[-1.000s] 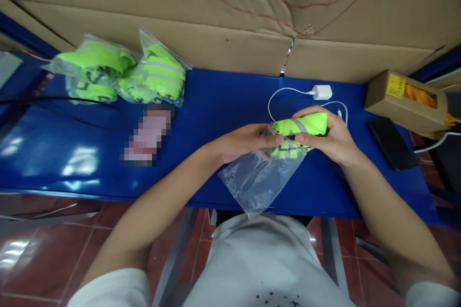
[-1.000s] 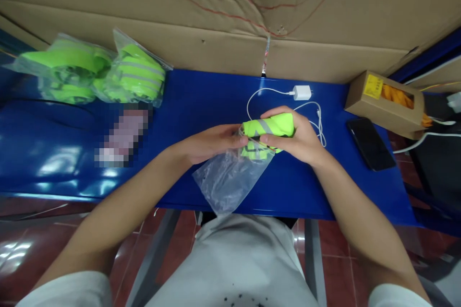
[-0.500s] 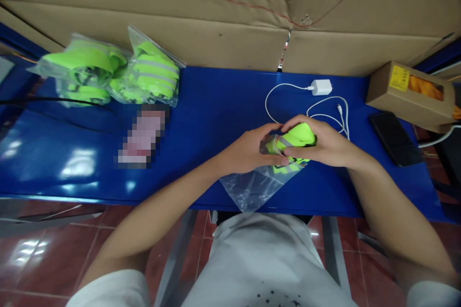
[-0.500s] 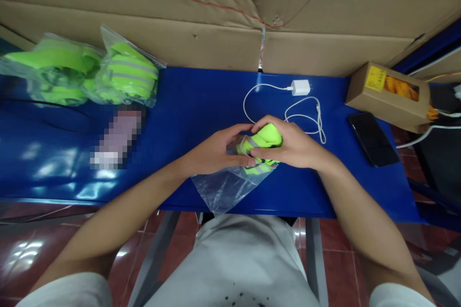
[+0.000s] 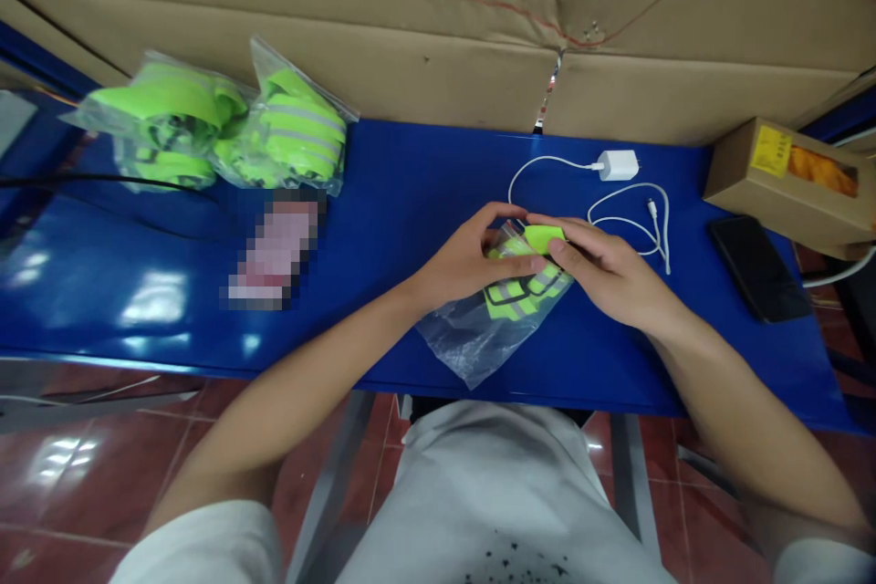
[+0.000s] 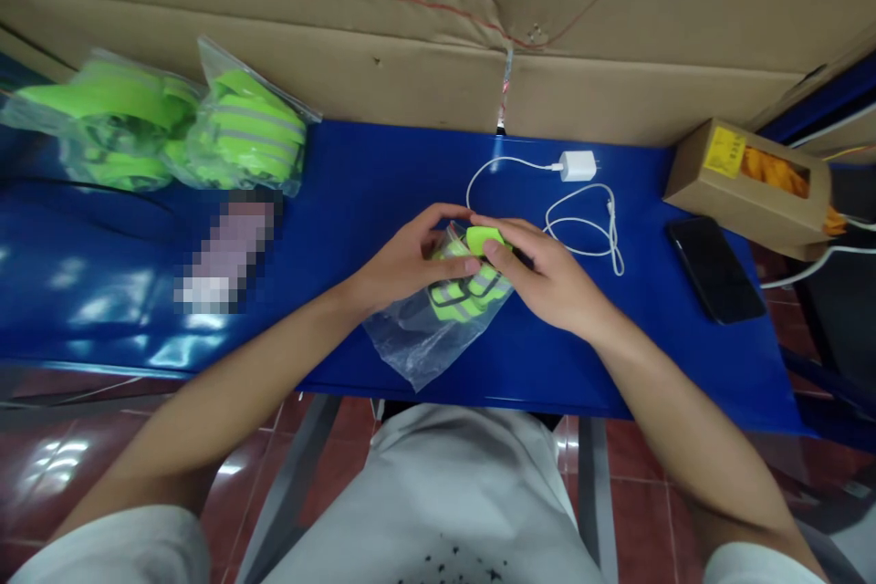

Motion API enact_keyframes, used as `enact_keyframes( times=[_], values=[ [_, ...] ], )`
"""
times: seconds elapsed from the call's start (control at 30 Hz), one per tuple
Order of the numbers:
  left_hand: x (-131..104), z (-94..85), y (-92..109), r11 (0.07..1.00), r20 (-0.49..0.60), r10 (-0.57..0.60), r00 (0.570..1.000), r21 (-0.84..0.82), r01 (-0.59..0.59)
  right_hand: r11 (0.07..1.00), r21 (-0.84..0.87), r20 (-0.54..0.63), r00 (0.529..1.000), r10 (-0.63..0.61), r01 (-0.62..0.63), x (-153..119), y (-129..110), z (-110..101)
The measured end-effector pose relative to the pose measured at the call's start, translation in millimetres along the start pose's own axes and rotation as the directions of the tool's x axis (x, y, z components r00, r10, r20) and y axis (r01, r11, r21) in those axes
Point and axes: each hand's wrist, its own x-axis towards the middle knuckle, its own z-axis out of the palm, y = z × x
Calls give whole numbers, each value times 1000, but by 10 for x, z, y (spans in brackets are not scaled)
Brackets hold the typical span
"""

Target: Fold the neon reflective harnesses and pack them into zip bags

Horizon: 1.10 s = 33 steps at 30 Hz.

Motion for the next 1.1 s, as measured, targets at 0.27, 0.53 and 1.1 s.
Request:
enact_keyframes(
  times=[0.27, 0.53, 1.1],
  values=[
    [-52, 19, 77, 997, 16, 2, 1000, 77, -4, 993, 75, -92, 991, 94, -87, -51, 8, 61],
    [-79, 37, 57, 998, 55, 0, 998, -63, 4, 998, 69, 312, 950, -27, 5, -60, -6, -47],
    [-133, -14, 82, 876, 95, -303, 948, -365, 316, 945, -140, -75, 948, -309, 297, -172, 233, -114]
  ],
)
